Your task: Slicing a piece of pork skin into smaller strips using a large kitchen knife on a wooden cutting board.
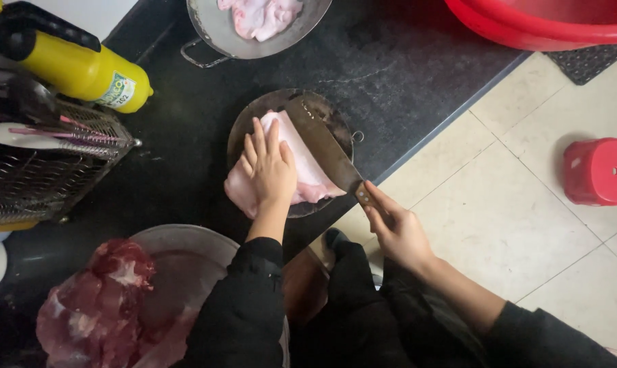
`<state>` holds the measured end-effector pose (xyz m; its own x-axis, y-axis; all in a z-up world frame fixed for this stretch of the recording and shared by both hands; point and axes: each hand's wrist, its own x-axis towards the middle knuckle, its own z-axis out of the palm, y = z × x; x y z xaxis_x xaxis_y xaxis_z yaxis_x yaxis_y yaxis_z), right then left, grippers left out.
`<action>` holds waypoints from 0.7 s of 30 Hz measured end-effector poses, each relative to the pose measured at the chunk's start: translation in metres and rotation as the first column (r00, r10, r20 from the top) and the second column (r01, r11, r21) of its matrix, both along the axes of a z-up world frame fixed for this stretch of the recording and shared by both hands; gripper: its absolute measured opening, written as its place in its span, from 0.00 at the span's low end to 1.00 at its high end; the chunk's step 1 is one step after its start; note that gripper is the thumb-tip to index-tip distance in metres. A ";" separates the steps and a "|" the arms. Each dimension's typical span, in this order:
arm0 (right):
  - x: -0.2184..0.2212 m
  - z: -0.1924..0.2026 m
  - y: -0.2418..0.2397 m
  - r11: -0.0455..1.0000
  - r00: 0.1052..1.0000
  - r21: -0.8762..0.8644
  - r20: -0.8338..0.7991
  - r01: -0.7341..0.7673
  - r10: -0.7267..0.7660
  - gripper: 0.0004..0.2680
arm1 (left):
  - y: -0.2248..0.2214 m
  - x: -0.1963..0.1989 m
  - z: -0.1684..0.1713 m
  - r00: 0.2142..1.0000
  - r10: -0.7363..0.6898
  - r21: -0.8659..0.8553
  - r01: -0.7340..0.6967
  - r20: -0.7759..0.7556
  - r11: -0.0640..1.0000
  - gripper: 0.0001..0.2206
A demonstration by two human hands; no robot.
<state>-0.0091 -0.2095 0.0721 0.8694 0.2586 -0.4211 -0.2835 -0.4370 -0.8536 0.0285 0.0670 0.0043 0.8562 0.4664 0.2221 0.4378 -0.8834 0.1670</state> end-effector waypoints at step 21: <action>0.067 -0.016 0.054 0.973 0.970 -0.026 0.085 -0.228 0.229 0.18 | -0.004 -0.001 -0.020 0.993 0.071 0.048 -0.075 0.096 0.996 0.25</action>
